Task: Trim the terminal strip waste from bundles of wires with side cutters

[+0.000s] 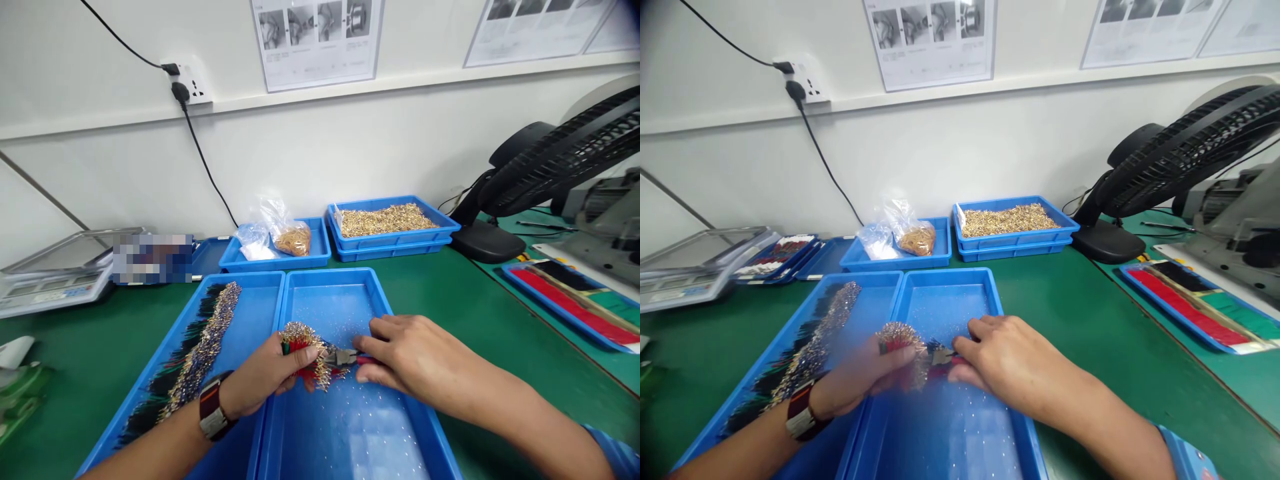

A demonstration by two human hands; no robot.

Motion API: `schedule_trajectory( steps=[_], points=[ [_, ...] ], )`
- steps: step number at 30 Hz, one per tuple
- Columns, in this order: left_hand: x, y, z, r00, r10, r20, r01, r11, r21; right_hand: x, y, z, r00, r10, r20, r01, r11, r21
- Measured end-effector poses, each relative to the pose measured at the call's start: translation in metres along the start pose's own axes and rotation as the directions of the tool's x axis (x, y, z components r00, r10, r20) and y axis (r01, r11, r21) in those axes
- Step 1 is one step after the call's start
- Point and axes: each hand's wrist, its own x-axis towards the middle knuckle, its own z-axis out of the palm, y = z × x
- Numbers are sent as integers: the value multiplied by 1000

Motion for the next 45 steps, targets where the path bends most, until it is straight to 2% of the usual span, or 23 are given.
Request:
schedule_trajectory(
  steps=[4,8,12,20,27,30,35,40,45],
  points=[
    [1,-5,-1,999,29,-19,-30,997,-64,0,0,-3,1000,2,-23,0,998,60],
    [0,-7,-2,999,42,0,-40,950,-310,-2,3,-11,994,38,-103,-30,997,75],
    [-1,-11,-5,999,37,38,-13,867,-498,-5,1,-18,992,35,-123,-26,997,75],
    [-1,-26,-14,992,82,98,-9,810,-586,-6,-6,-18,986,9,-167,11,993,114],
    [2,-23,-14,992,103,77,-38,808,-588,-6,-7,-14,975,-23,-220,45,994,96],
    [-1,-16,-9,996,88,13,-68,849,-523,-6,-10,-17,972,-24,-234,44,996,82],
    [-4,-12,-1,968,157,-197,-198,957,-210,-6,-8,-14,966,0,-260,-4,1000,-13],
    [-7,-16,-1,935,231,-268,-224,973,58,-2,-4,-5,961,8,-275,-41,993,-114],
    [-10,-8,1,924,236,-302,-195,968,158,0,-5,-2,956,-15,-291,-29,989,-144]
  ],
)
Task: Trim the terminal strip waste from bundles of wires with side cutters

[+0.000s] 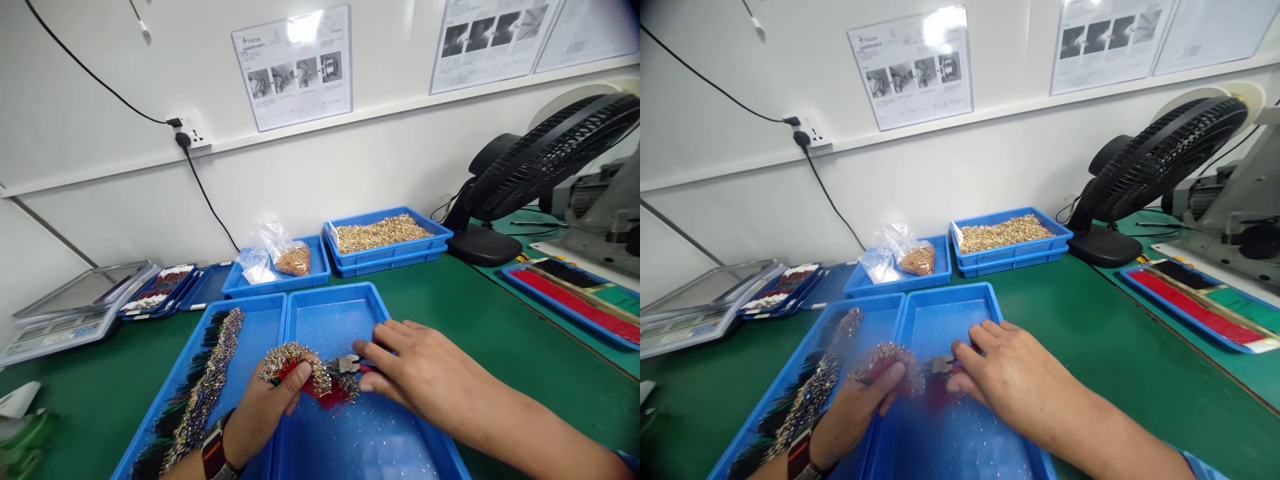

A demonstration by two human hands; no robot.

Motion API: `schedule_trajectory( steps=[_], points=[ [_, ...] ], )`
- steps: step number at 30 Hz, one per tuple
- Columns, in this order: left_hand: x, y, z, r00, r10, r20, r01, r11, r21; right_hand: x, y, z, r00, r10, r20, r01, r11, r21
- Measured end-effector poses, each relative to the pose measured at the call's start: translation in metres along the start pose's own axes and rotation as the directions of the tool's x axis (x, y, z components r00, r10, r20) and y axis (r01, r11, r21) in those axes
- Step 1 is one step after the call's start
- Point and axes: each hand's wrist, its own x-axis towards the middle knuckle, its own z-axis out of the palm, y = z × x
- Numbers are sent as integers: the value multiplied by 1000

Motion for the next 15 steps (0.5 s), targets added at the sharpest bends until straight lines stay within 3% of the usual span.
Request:
schedule_trajectory(
  steps=[6,15],
  points=[
    [0,12,3,999,-46,-10,47,999,18,0,0,3,1000,1,7,0,1000,-27],
    [0,-2,1,1000,0,21,1,997,-75,1,-2,0,998,-4,60,1,998,56]
  ],
)
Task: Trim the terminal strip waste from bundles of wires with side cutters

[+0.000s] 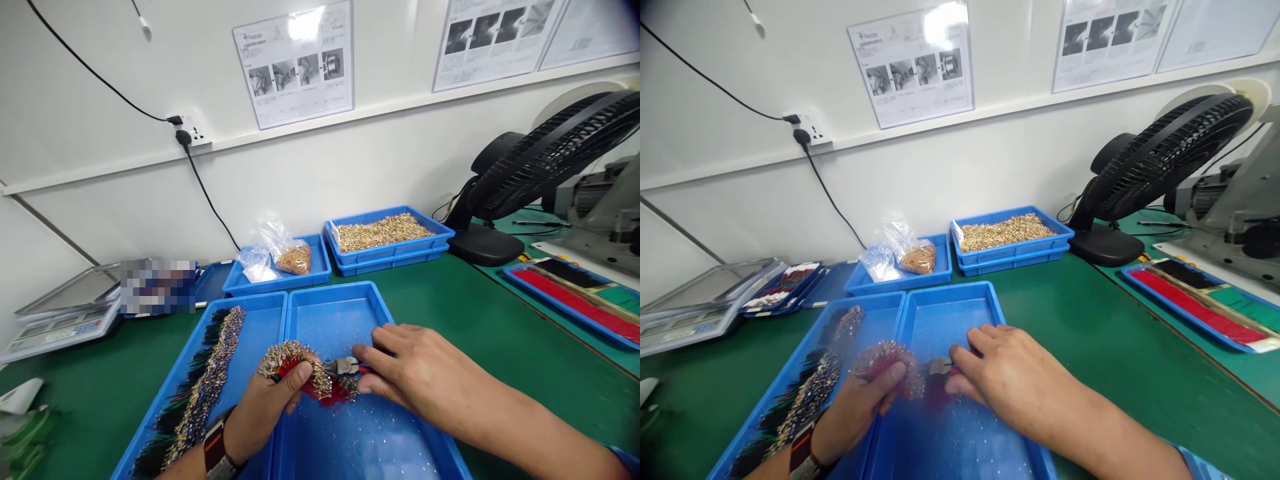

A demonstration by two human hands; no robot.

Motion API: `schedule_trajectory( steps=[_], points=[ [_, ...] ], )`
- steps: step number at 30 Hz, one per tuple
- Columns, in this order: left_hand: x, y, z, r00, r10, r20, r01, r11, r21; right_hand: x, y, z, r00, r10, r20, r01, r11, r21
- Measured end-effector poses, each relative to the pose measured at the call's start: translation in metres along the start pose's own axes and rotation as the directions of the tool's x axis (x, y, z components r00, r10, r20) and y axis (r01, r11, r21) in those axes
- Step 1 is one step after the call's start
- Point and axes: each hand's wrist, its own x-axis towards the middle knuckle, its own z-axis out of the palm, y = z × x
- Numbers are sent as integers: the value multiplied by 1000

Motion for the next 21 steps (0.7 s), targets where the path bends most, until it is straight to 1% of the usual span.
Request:
schedule_trajectory(
  steps=[3,7,11,16,19,21],
  points=[
    [1,1,1,999,-29,37,31,998,-60,-1,-1,-4,1000,0,23,-1,999,39],
    [3,6,3,992,-59,112,66,996,-65,-2,0,-11,1000,14,27,-16,995,101],
    [4,9,1,980,-85,180,100,992,-72,-1,5,-12,1000,16,8,-16,999,45],
    [5,13,0,948,-130,291,172,977,-126,-1,7,-7,1000,-8,19,8,1000,23],
    [5,15,0,940,-148,308,202,968,-151,-2,6,-7,999,-22,34,21,999,38],
    [5,15,0,944,-145,297,204,963,-177,-2,6,-7,999,-27,41,25,999,45]
  ],
)
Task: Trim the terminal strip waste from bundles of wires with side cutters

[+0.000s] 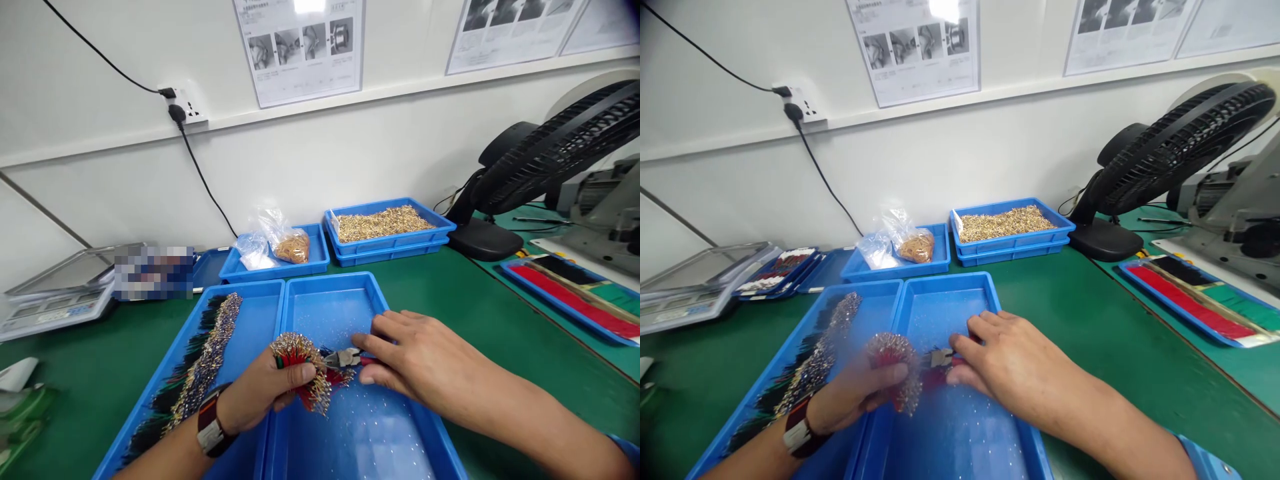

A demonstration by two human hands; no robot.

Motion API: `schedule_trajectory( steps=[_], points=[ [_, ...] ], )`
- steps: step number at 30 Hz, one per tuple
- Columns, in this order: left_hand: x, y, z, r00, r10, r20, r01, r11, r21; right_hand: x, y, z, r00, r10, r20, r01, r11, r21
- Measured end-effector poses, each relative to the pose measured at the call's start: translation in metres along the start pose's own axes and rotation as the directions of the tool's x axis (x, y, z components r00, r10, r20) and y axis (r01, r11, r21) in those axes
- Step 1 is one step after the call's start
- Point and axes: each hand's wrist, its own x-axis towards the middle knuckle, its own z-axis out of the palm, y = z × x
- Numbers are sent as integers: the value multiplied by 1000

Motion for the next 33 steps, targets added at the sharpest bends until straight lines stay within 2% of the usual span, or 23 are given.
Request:
schedule_trajectory(
  steps=[4,10,17,21,26,33],
  points=[
    [1,-3,-1,999,31,-17,-32,999,-14,-1,0,1,1000,8,14,-8,1000,3],
    [2,-8,-5,996,79,32,-82,992,97,0,-1,4,1000,11,9,-11,999,-32],
    [1,-8,-4,997,59,40,-62,996,70,1,-2,5,1000,0,-1,0,1000,6],
    [2,-6,0,999,43,-13,-43,999,26,0,-1,6,999,11,46,-12,999,37],
    [2,-6,0,1000,23,9,-23,996,82,0,-2,3,995,25,95,-30,998,52],
    [1,-7,-2,1000,11,11,-12,995,99,0,0,2,998,34,47,-35,999,23]
  ],
)
